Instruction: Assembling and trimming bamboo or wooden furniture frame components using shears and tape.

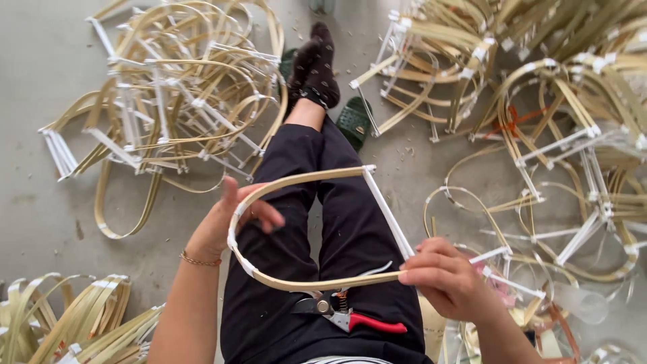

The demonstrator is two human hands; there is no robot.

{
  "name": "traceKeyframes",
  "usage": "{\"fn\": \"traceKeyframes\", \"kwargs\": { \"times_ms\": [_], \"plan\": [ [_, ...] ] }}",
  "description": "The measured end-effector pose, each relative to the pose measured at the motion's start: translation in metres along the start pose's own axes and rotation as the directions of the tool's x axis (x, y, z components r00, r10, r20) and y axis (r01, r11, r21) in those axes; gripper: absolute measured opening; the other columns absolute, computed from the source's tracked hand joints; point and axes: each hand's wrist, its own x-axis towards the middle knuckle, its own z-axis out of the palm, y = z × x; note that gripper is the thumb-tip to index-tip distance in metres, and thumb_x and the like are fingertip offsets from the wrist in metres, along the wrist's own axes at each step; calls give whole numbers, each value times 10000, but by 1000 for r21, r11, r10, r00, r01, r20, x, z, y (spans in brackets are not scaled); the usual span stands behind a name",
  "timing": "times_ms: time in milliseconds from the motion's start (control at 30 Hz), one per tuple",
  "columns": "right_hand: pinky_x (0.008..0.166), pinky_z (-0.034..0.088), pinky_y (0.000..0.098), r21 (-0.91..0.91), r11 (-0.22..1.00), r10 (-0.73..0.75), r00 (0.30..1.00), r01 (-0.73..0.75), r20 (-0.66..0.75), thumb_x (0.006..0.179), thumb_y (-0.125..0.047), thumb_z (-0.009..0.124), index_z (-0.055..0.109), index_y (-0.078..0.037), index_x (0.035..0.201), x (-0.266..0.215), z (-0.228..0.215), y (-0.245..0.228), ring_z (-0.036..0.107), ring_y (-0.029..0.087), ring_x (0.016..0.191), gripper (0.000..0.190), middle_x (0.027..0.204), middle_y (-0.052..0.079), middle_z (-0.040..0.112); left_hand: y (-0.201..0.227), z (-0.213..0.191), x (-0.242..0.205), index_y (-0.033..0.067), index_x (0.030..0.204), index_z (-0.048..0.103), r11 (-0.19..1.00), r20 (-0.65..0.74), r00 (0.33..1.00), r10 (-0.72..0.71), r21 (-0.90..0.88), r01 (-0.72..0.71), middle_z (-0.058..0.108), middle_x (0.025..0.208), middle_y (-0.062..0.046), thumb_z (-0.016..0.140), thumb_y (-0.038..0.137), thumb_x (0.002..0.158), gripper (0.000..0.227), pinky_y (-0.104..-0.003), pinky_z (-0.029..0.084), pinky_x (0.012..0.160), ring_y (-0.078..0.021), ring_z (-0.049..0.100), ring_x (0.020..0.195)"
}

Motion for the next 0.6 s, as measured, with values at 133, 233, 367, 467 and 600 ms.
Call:
{"fn": "traceKeyframes", "kwargs": {
  "times_ms": [133,233,367,467,600],
  "plan": [
    [979,535,379,-243,962,-132,991,120,-34,839,13,709,659,-112,1144,6,-18,-16,653,254,1094,334,1095,53,706,14,-1,-23,4,1318,676,812,34,978,-205,564,151,714,823,-96,663,278,973,441,-302,563,635,-132,664,692],
    [1044,525,379,-294,955,-75,941,-27,-330,931,-30,679,527,-73,1326,19,1,-27,626,286,1217,426,1323,115,575,8,43,-38,34,1182,710,602,-64,973,-222,776,189,746,694,-67,576,221,987,301,-297,565,615,-142,714,620],
    [1038,539,378,135,980,196,789,-143,-582,1007,-105,649,418,-21,1500,4,39,-2,608,236,1227,550,1496,152,458,-30,53,-38,43,1171,679,681,-249,967,60,718,143,712,655,-82,564,140,976,247,-320,559,602,-165,708,597],
    [598,558,295,779,573,630,745,-254,-220,999,-300,568,414,15,1513,-7,63,-1,690,178,673,622,1377,166,621,-41,64,-38,50,1196,656,748,-379,890,253,660,68,714,677,-97,561,105,965,255,-326,566,616,-181,716,609],
    [606,577,273,700,615,491,871,-362,20,954,-89,657,424,-16,1492,-10,88,-31,631,101,633,590,1195,142,653,-49,73,-43,49,1284,572,751,-350,803,482,637,-173,760,811,-84,572,91,990,297,-300,574,660,-150,738,700]
  ]
}}
